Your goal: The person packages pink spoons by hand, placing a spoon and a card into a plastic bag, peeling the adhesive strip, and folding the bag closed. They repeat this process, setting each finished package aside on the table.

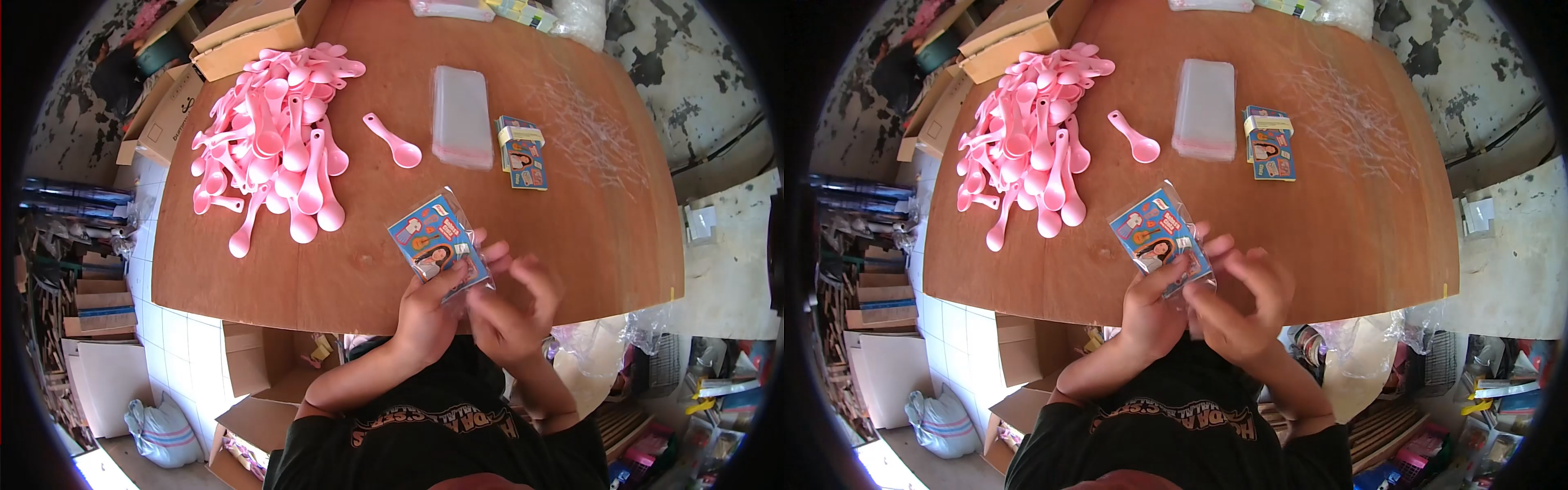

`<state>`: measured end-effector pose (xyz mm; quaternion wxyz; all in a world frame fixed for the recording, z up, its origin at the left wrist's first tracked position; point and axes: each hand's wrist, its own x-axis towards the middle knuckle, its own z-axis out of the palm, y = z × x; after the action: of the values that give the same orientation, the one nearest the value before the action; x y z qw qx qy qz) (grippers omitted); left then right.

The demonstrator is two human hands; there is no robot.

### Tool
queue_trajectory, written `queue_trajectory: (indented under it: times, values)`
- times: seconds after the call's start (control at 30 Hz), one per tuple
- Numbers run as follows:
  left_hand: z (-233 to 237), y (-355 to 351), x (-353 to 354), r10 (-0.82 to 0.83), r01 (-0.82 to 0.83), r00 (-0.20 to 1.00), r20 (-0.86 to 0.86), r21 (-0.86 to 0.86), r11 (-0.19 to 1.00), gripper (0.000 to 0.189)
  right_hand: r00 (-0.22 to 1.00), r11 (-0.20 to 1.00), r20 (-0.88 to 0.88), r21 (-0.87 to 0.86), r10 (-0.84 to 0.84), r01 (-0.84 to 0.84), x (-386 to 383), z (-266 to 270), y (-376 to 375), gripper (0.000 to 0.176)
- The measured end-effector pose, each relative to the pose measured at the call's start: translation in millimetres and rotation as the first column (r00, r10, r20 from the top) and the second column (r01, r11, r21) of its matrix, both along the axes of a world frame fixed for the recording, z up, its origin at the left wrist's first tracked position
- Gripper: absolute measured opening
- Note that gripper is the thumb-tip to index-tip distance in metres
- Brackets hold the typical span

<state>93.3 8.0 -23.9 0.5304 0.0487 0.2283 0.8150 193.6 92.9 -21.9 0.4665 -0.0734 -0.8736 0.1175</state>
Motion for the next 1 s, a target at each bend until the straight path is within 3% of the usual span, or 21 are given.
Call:
queue_trajectory:
  times: [0.03, 0.1, 0.3, 0.37, 0.43, 0.5, 0.53, 0.6, 0.67, 0.77, 0.9, 0.97, 1.0]
  values:
    - [-1.7, -3.2, -4.1, 0.001, -0.001, 1.000, 0.000, 0.001, 1.000, 0.043, 1.000, 1.000, 0.000, 0.001, 0.001, -0.001, 5.0, 2.7, 2.1, 0.030]
    - [-6.4, -12.1, -13.5, -0.044, 0.019, 0.980, 0.196, 0.129, 0.991, 0.045, 0.969, 0.981, 0.180, 0.063, 0.167, -0.181, 13.6, 6.9, 5.1, 0.024]
    - [-0.3, -44.2, -41.2, 0.201, -0.227, 0.961, 0.188, 0.131, 0.965, 0.044, 0.907, 0.944, 0.263, -0.081, 0.330, -0.320, -10.2, 39.9, 25.1, 0.021]
    - [3.3, -45.8, -48.4, 0.405, -0.417, 0.907, 0.116, 0.105, 0.903, 0.045, 0.834, 0.892, 0.422, -0.420, 0.355, -0.167, -42.4, 57.4, 34.5, 0.018]
    - [5.2, -45.9, -56.0, 0.463, -0.469, 0.882, 0.092, 0.063, 0.881, 0.042, 0.878, 0.949, 0.361, -0.111, 0.314, -0.294, -97.8, 54.6, 60.4, 0.012]
    - [1.3, -46.8, -61.9, 0.522, -0.528, 0.847, 0.101, 0.052, 0.848, 0.041, 0.857, 0.950, 0.420, -0.045, 0.298, -0.308, -149.3, 41.5, 80.2, 0.010]
    - [4.5, -46.0, -63.1, 0.547, -0.550, 0.832, 0.086, 0.013, 0.835, 0.043, 0.821, 0.952, 0.486, -0.097, 0.299, -0.290, -172.0, 36.0, 83.4, 0.011]
    - [10.5, -45.3, -65.7, 0.563, -0.563, 0.823, 0.078, -0.018, 0.826, 0.043, 0.779, 0.949, 0.543, -0.143, 0.314, -0.282, -204.5, 31.1, 83.9, 0.011]
    - [16.5, -44.9, -68.7, 0.565, -0.561, 0.821, 0.078, -0.070, 0.825, 0.042, 0.683, 0.971, 0.699, -0.075, 0.213, -0.225, -225.5, 27.8, 82.5, 0.012]
    - [24.1, -41.3, -69.9, 0.569, -0.564, 0.809, 0.145, -0.079, 0.822, 0.037, 0.739, 0.951, 0.604, -0.132, 0.299, -0.278, -241.7, 8.1, 89.9, 0.021]
    - [21.6, -35.6, -74.1, 0.484, -0.497, 0.833, 0.267, -0.023, 0.868, 0.035, 0.726, 0.949, 0.611, -0.218, 0.315, -0.229, -196.8, 36.1, 73.4, 0.038]
    - [20.1, -32.7, -76.5, 0.459, -0.481, 0.840, 0.289, 0.007, 0.877, 0.034, 0.653, 0.857, 0.576, -0.451, 0.492, -0.248, -162.8, 52.6, 76.3, 0.050]
    - [19.3, -31.0, -77.3, 0.430, -0.462, 0.850, 0.306, 0.037, 0.886, 0.033, 0.648, 0.859, 0.583, -0.449, 0.491, -0.247, -144.8, 56.0, 78.2, 0.050]
